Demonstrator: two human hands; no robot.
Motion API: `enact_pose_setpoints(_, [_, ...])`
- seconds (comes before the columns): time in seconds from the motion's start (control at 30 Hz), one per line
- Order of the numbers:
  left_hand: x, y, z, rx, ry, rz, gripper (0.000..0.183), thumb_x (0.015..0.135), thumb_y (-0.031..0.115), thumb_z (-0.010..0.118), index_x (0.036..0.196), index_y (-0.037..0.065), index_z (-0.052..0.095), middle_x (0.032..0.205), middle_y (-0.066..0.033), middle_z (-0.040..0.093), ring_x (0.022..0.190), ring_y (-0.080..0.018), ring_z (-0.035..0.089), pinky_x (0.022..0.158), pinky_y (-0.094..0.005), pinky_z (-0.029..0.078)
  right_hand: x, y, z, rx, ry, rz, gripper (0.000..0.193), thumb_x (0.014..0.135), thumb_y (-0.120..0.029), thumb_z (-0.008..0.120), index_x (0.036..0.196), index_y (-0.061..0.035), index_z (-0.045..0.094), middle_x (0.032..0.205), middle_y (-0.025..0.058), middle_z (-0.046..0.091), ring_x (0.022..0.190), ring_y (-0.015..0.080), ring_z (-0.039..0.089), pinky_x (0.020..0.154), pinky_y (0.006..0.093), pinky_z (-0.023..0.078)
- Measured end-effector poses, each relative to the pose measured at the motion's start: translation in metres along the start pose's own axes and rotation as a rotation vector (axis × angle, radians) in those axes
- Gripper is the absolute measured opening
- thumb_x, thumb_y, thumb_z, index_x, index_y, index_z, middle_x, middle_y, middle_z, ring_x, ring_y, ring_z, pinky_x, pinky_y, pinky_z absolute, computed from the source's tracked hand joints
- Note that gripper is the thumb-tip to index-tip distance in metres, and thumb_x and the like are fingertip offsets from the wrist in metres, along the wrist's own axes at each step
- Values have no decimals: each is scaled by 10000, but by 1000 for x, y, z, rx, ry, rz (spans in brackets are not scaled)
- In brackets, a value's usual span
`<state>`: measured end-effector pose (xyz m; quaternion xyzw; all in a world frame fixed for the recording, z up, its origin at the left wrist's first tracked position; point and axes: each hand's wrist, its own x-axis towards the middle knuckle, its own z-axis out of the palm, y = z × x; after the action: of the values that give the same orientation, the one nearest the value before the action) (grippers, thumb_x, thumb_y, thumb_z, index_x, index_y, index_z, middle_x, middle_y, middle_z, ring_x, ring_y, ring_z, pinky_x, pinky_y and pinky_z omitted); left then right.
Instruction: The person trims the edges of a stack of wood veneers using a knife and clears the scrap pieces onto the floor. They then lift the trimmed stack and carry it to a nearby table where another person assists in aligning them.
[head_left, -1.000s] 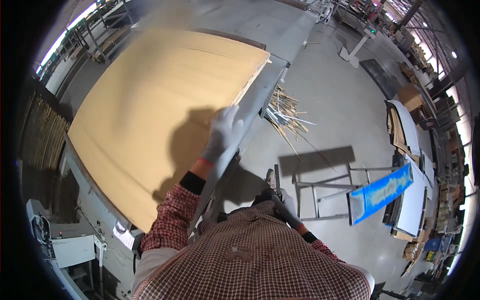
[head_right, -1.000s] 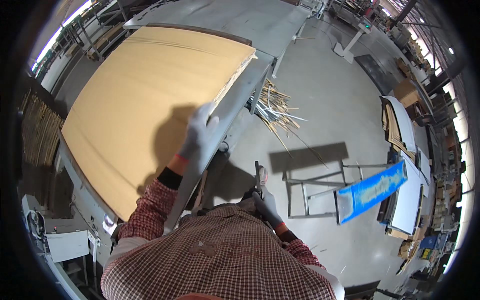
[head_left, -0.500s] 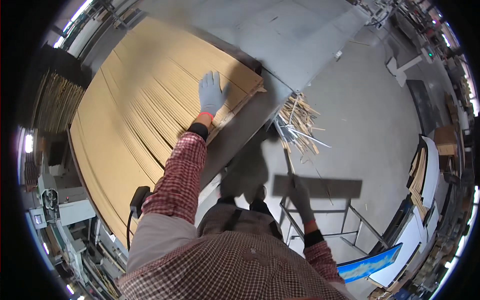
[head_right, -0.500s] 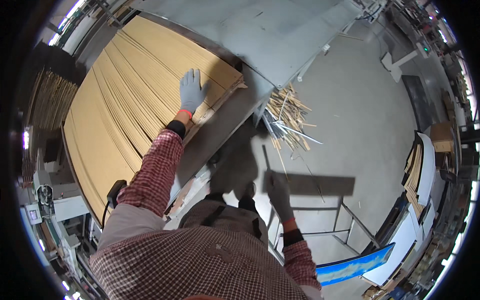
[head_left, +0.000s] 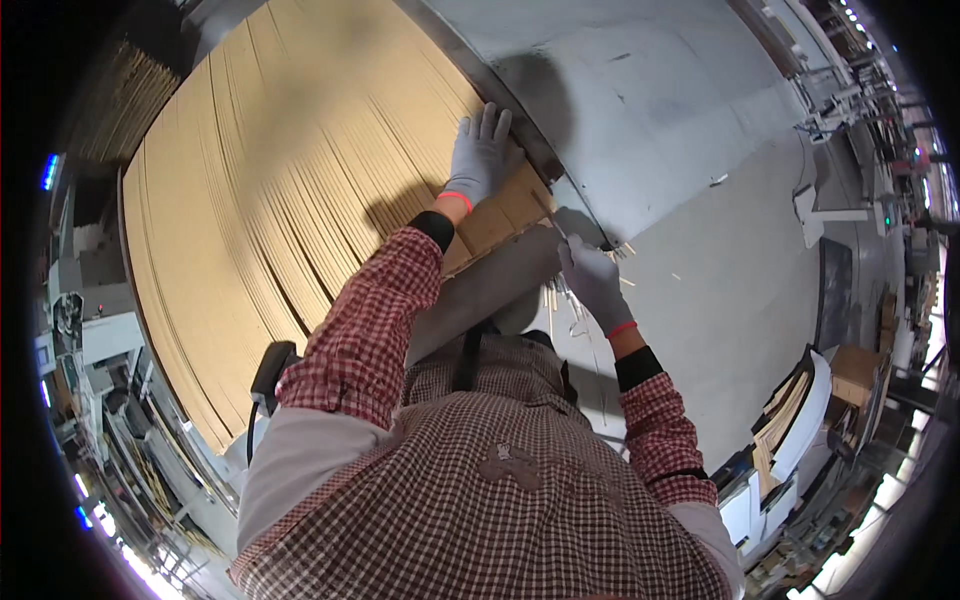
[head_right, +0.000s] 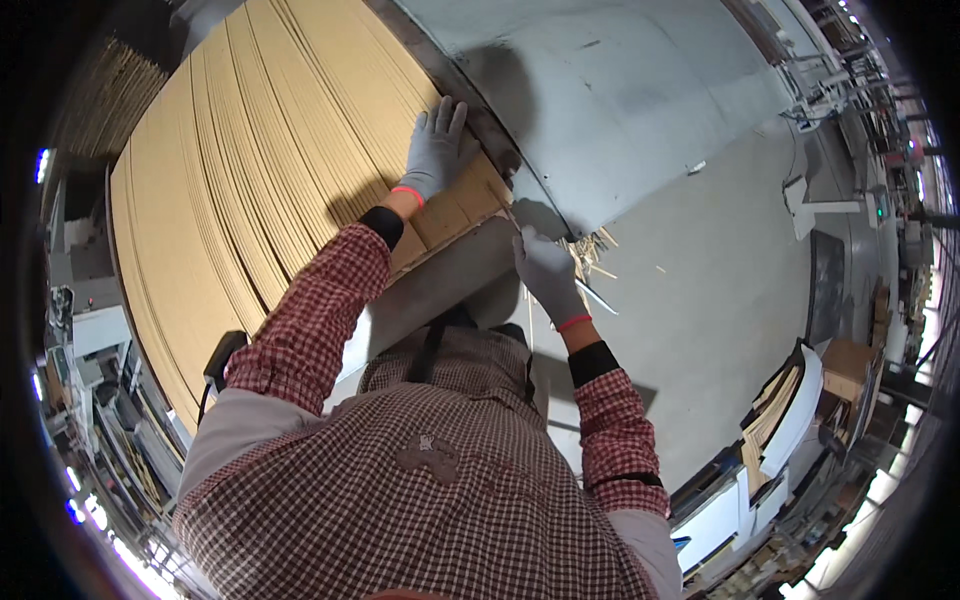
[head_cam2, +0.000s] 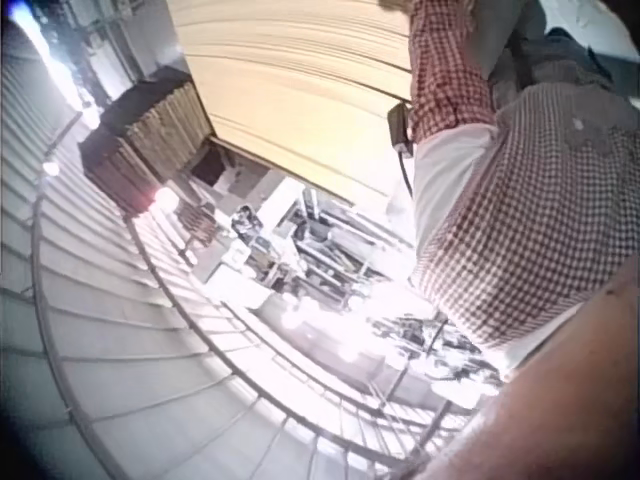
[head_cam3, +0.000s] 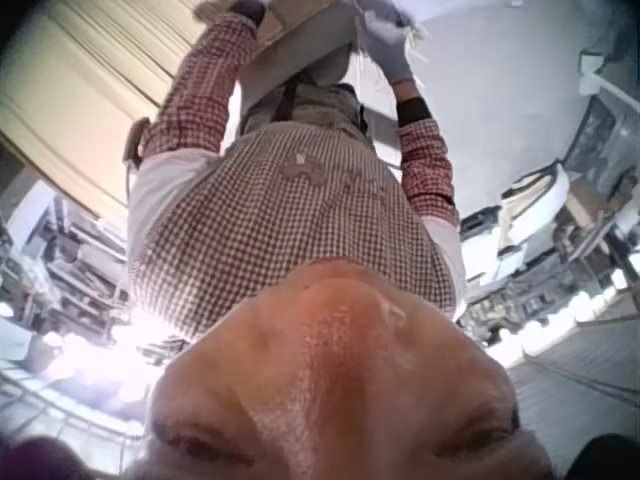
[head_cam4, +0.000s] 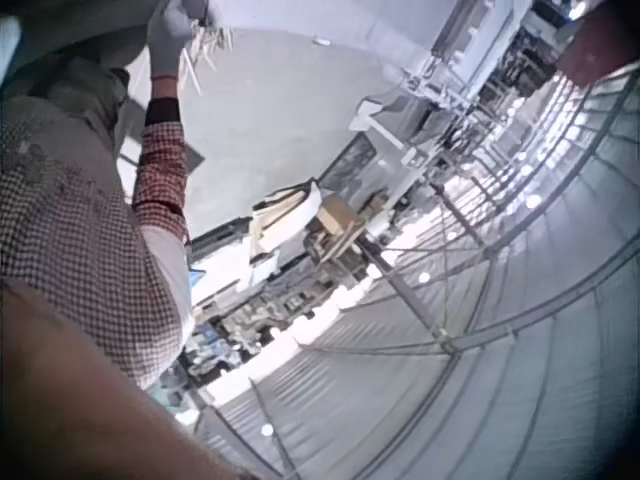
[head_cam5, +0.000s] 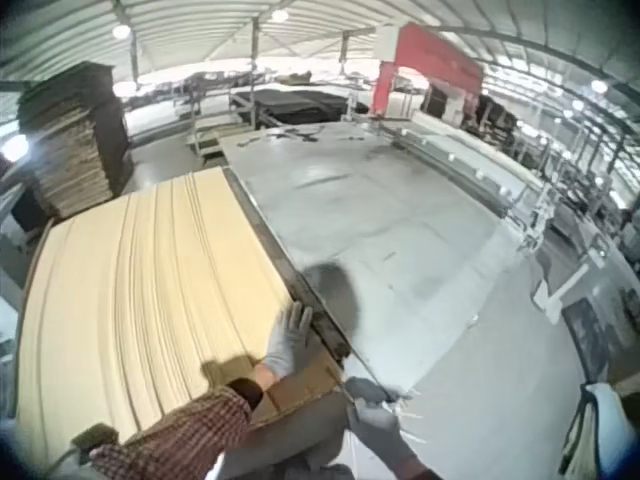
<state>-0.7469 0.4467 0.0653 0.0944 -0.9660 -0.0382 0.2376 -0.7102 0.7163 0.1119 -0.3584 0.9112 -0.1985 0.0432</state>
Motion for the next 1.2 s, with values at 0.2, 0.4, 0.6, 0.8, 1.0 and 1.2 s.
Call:
enact_pose_setpoints(0.2, [-7, -2, 6, 24, -170, -158, 779, 888, 463, 503, 1399, -95, 319, 1451, -292, 325, 1360, -422, 305, 1123, -518, 214, 43, 8, -16, -113, -410, -35, 206, 913, -245, 496, 874, -58, 573, 742, 172, 661, 695, 372, 657, 612, 481, 518])
enact_pose_setpoints(0.4, [11, 9, 10, 28, -277, -149, 774, 924, 485, 415, 1400, -115, 302, 1482, -309, 258, 1396, -442, 224, 1153, -499, 147, 71, 56, 67, -332, -317, -513, 143, 859, -143, 514, 859, -38, 612, 754, 173, 659, 717, 322, 667, 633, 438, 529])
enact_pose_setpoints(0.6, [-4, 4, 4, 104, -383, -196, 766, 930, 488, 385, 1418, -96, 292, 1497, -284, 253, 1416, -417, 192, 1170, -475, 112, 33, 36, 61, 18, -239, -249, 176, 897, -153, 495, 965, -28, 599, 751, 178, 651, 677, 356, 643, 597, 478, 507])
enact_pose_setpoints(0.8, [6, 40, 9, 90, -365, -139, 761, 931, 480, 399, 1430, -81, 274, 1517, -263, 223, 1429, -381, 182, 1173, -468, 110, 12, 96, 119, -214, -344, -297, 235, 931, -166, 455, 1066, -40, 601, 885, 203, 654, 708, 364, 644, 608, 468, 510])
enact_pose_setpoints(1.0, [-37, 25, 4, 72, -311, -227, 730, 941, 468, 383, 1419, -78, 299, 1493, -270, 267, 1412, -397, 212, 1165, -473, 134, -90, 94, 49, 13, -570, 20, 278, 912, -219, 478, 1097, -16, 522, 882, 225, 651, 643, 366, 647, 501, 479, 501])
enact_pose_setpoints(1.2, [-65, 60, 7, 165, -145, -212, 679, 936, 446, 391, 1394, -55, 368, 1489, -225, 311, 1400, -358, 257, 1157, -459, 162, -131, 122, -9, -6, -351, -254, 171, 932, -198, 484, 924, -35, 534, 773, 207, 620, 595, 332, 630, 479, 464, 477])
